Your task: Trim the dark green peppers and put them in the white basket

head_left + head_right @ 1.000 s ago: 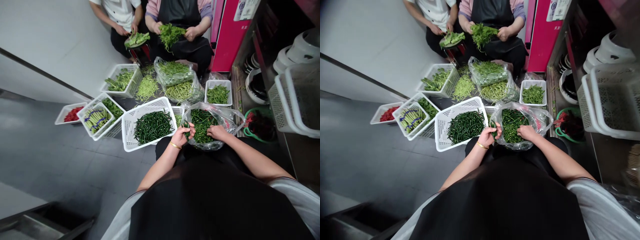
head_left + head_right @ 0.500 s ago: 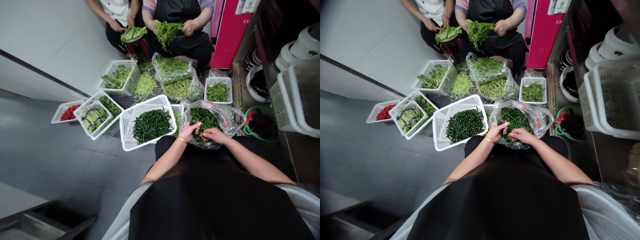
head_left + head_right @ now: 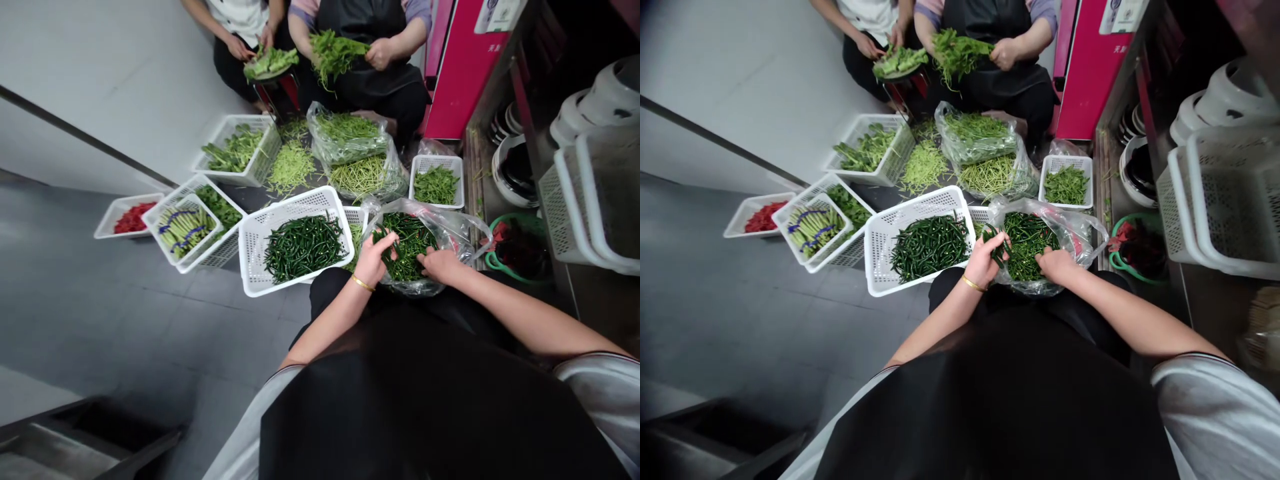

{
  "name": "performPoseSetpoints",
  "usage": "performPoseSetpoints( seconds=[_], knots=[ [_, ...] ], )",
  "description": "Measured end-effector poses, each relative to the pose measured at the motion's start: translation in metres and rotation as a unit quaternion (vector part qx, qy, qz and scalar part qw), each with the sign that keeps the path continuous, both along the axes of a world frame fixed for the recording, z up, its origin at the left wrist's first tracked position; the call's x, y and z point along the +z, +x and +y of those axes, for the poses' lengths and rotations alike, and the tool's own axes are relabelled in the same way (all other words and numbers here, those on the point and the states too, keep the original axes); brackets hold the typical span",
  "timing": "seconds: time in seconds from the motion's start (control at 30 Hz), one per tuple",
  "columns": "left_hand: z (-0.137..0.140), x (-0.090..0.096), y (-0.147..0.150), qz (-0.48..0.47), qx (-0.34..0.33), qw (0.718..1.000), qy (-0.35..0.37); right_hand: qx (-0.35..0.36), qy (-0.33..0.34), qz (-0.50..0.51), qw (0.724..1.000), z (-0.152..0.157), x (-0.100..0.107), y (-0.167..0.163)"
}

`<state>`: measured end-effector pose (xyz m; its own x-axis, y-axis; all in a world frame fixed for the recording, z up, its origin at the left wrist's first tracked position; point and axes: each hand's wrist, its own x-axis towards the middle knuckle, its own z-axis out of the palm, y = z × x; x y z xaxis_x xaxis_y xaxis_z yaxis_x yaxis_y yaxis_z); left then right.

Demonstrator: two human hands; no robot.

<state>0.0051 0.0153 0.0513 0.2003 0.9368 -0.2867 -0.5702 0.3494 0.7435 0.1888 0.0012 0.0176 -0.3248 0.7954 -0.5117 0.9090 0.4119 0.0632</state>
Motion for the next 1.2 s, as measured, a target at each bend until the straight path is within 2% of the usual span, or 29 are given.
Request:
performPoseSetpoints(
  seconds=[0.13, 0.23, 0.37, 0.5, 0.6, 0.77, 0.9, 1.0, 1.1, 1.2],
  knots=[
    [0.005, -0.007, -0.017, -0.08, -0.064, 0.988, -0.117, -0.002, -0.015, 0.012, 1.0, -0.01, -0.032, -0.023],
    [0.005, -0.014, -0.022, -0.081, -0.086, 0.987, -0.113, -0.031, -0.012, 0.012, 0.999, -0.002, -0.043, -0.023],
    [0.005, -0.017, -0.02, -0.082, -0.102, 0.989, -0.069, -0.071, -0.005, 0.084, 0.994, 0.034, -0.026, 0.008],
    [0.01, -0.019, -0.018, -0.069, -0.08, 0.992, -0.07, -0.075, 0.002, 0.187, 0.98, 0.066, 0.004, 0.033],
    [0.013, -0.024, -0.019, -0.064, -0.075, 0.992, -0.075, -0.112, -0.005, 0.237, 0.965, 0.078, 0.014, 0.04],
    [0.013, -0.029, -0.024, -0.055, -0.079, 0.993, -0.073, -0.172, 0.093, 0.205, 0.959, 0.065, 0.002, 0.053],
    [0.011, -0.03, -0.019, -0.059, -0.08, 0.994, -0.041, -0.158, 0.074, 0.138, 0.975, 0.041, -0.018, 0.044],
    [0.007, -0.033, -0.011, -0.035, -0.083, 0.994, -0.057, -0.147, 0.078, 0.112, 0.98, 0.034, -0.029, 0.022],
    [0.003, -0.04, -0.009, -0.023, -0.073, 0.992, -0.101, -0.145, 0.056, 0.09, 0.984, 0.038, -0.031, 0.01],
    [0.002, -0.048, -0.013, -0.033, -0.077, 0.987, -0.139, -0.151, 0.085, 0.135, 0.976, 0.039, -0.023, 0.018]
  ],
)
